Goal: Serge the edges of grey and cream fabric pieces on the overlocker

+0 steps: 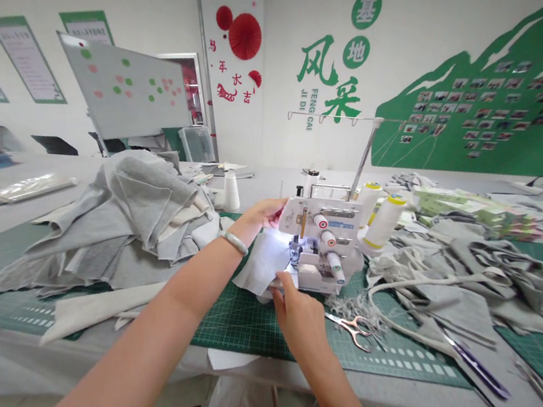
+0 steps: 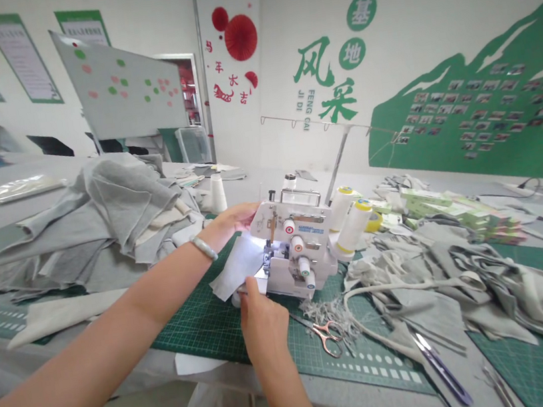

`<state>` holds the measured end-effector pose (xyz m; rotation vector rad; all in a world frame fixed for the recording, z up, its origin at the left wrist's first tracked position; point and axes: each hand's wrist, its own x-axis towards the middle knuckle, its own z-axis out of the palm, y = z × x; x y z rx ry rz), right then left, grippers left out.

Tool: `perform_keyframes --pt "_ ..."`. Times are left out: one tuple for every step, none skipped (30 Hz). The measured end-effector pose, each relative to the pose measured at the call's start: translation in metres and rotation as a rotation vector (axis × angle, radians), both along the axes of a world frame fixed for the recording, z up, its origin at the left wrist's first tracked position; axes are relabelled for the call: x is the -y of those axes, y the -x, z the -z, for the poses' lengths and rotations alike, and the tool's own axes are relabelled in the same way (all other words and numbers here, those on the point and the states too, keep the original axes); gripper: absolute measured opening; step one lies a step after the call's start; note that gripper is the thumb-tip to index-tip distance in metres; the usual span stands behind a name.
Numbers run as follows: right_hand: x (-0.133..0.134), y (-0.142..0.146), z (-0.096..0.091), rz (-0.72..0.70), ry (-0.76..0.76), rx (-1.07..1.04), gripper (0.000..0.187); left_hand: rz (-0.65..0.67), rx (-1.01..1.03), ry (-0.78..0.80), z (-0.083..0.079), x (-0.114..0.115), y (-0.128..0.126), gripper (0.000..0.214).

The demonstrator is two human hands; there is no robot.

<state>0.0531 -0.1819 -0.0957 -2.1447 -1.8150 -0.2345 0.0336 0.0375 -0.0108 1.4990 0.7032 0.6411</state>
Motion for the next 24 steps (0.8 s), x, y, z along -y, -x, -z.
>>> perform_keyframes --pt "0.000 0.000 0.001 -0.002 -0.004 -0.001 0.024 0.025 -0.003 0.025 -0.001 0.000 -0.006 0.021" --pt "0.000 0.000 0.001 -0.005 -0.007 -0.006 0.024 0.042 -0.005 0.046 -0.001 0.001 -0.009 0.021" --pt "-0.001 -0.001 0.001 -0.008 -0.009 -0.013 0.023 0.052 -0.004 0.061 -0.001 0.003 -0.010 0.022" --pt "0.000 -0.001 0.000 -0.012 -0.011 -0.020 0.023 0.059 0.002 0.071 0.000 0.006 -0.009 0.022" --pt "0.000 -0.001 0.000 -0.016 -0.012 -0.027 0.022 0.062 0.009 0.074 0.002 0.009 -0.006 0.022" --pt "0.000 -0.001 -0.001 -0.018 -0.012 -0.033 0.022 0.062 0.030 0.067 0.004 0.013 -0.001 0.020" --pt "0.000 -0.001 -0.002 -0.018 -0.010 -0.035 0.022 0.066 0.065 0.054 0.006 0.016 0.004 0.019" --pt "0.000 -0.001 -0.002 -0.015 -0.006 -0.036 0.022 0.076 0.110 0.039 0.007 0.018 0.008 0.017" --pt "0.000 -0.001 -0.002 -0.011 -0.002 -0.037 0.022 0.088 0.159 0.024 0.009 0.020 0.012 0.015" --pt "0.000 -0.001 -0.003 -0.008 0.003 -0.039 0.021 0.097 0.204 0.013 0.009 0.021 0.014 0.013" --pt "0.000 -0.001 -0.003 -0.006 0.007 -0.042 0.021 0.095 0.232 0.011 0.009 0.020 0.013 0.012" --pt "-0.001 -0.001 -0.003 -0.002 0.013 -0.045 0.020 0.084 0.236 0.020 0.008 0.017 0.011 0.011" --pt "-0.001 -0.001 -0.003 0.002 0.017 -0.047 0.020 0.069 0.217 0.038 0.006 0.014 0.008 0.011" --pt "-0.001 -0.001 -0.003 0.006 0.021 -0.047 0.020 0.055 0.193 0.058 0.004 0.009 0.003 0.011" --pt "-0.002 0.000 -0.003 0.010 0.023 -0.046 0.020 0.046 0.167 0.077 0.002 0.005 -0.001 0.012" --pt "-0.002 0.000 -0.003 0.015 0.026 -0.044 0.021 0.042 0.147 0.091 0.000 0.001 -0.005 0.014" --pt "-0.002 0.000 -0.004 0.021 0.030 -0.042 0.021 0.043 0.137 0.099 -0.002 -0.002 -0.008 0.017" --pt "-0.002 0.000 -0.004 0.026 0.033 -0.040 0.021 0.036 0.139 0.095 -0.002 -0.003 -0.008 0.019" --pt "-0.002 0.001 -0.005 0.031 0.036 -0.039 0.021 0.008 0.147 0.079 -0.001 -0.003 -0.006 0.020" --pt "-0.001 0.001 -0.006 0.035 0.041 -0.039 0.021 -0.040 0.157 0.052 0.001 0.000 -0.002 0.019" --pt "-0.001 0.001 -0.007 0.039 0.046 -0.039 0.021 -0.105 0.169 0.018 0.005 0.005 0.004 0.016" --pt "0.000 0.001 -0.008 0.038 0.050 -0.038 0.021 -0.182 0.185 -0.012 0.011 0.012 0.012 0.013" --pt "0.001 0.001 -0.008 0.034 0.052 -0.038 0.021 -0.265 0.190 -0.063 0.017 0.020 0.021 0.010" --pt "0.002 0.001 -0.009 0.028 0.053 -0.039 0.021 -0.328 0.181 -0.124 0.024 0.029 0.031 0.010"
